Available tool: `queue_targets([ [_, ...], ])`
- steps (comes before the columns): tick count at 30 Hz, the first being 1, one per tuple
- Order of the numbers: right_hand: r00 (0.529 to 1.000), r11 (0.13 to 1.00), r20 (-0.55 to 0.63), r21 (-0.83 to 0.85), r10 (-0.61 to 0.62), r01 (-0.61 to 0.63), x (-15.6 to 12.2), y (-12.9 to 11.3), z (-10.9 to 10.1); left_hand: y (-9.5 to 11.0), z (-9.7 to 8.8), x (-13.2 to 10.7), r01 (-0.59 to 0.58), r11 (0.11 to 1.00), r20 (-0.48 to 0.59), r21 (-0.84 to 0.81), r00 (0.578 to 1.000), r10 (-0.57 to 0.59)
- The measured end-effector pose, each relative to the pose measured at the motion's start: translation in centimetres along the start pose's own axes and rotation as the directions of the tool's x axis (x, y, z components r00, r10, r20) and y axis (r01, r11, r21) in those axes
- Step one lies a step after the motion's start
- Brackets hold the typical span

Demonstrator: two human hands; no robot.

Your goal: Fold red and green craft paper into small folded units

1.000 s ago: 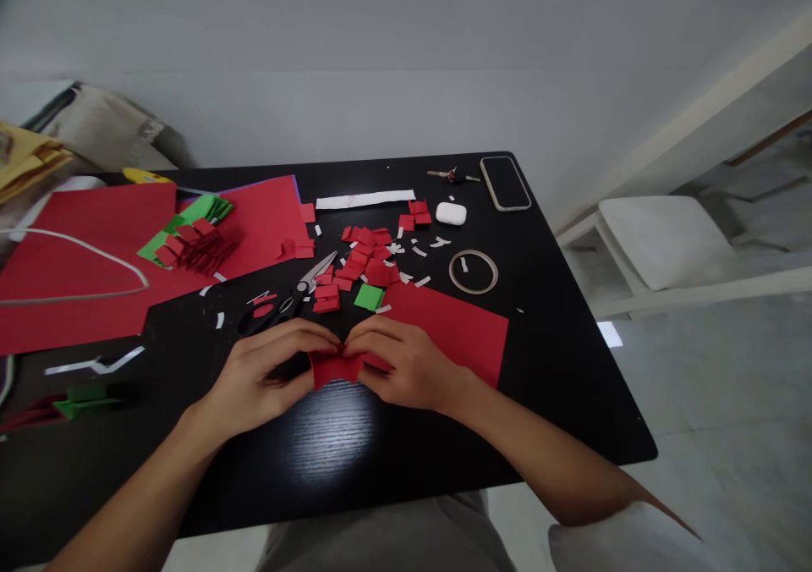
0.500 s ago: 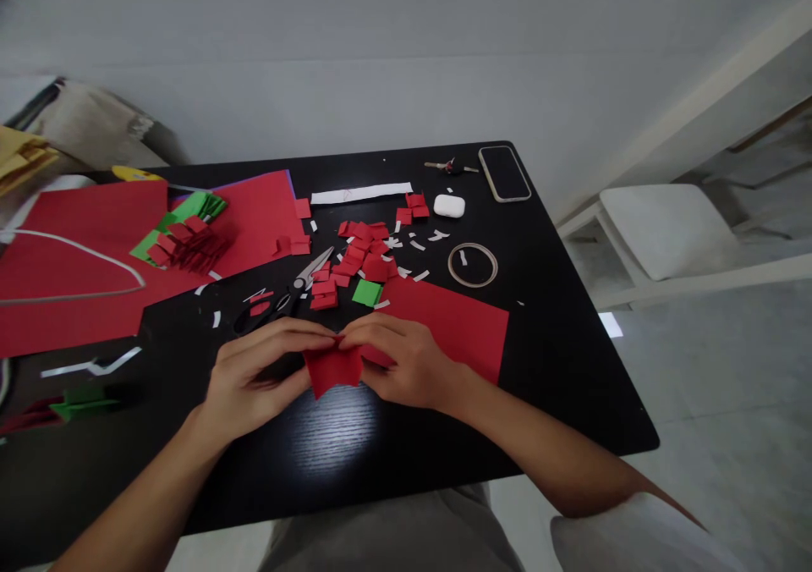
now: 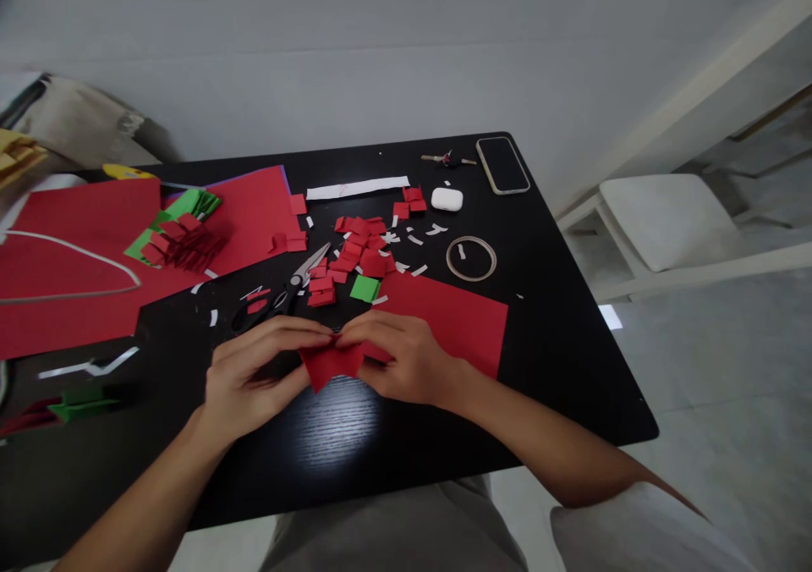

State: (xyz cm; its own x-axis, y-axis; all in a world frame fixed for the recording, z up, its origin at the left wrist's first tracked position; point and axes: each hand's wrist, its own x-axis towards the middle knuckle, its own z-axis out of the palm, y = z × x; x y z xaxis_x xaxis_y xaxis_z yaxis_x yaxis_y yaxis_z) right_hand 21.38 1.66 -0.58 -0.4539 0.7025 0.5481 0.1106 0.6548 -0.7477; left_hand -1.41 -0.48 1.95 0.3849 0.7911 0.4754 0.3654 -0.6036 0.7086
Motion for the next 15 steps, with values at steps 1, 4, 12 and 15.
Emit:
queue_targets([
  [1, 1.000, 1.000, -0.002, -0.005, -0.003, 0.003, 0.02, -0.04, -0.02, 0.01, -0.03, 0.04, -0.003, 1.000, 0.003, 0.003, 1.000, 0.003],
  [4, 1.000, 1.000, 0.001, -0.024, -0.018, 0.018, 0.07, -0.12, -0.05, 0.03, -0.08, 0.14, -0.018, 0.999, 0.014, 0.031, 1.000, 0.018],
  [12, 0.997, 0.997, -0.011, -0.041, -0.071, 0.071, 0.16, -0.05, 0.04, -0.13, -0.18, -0.05, -0.059, 0.998, 0.039, 0.023, 0.998, 0.059],
  [15, 0.998, 0.998, -0.017, -0.033, -0.055, 0.055, 0.13, -0.12, -0.03, -0.16, -0.20, -0.14, -0.058, 0.998, 0.038, 0.016, 0.998, 0.058],
])
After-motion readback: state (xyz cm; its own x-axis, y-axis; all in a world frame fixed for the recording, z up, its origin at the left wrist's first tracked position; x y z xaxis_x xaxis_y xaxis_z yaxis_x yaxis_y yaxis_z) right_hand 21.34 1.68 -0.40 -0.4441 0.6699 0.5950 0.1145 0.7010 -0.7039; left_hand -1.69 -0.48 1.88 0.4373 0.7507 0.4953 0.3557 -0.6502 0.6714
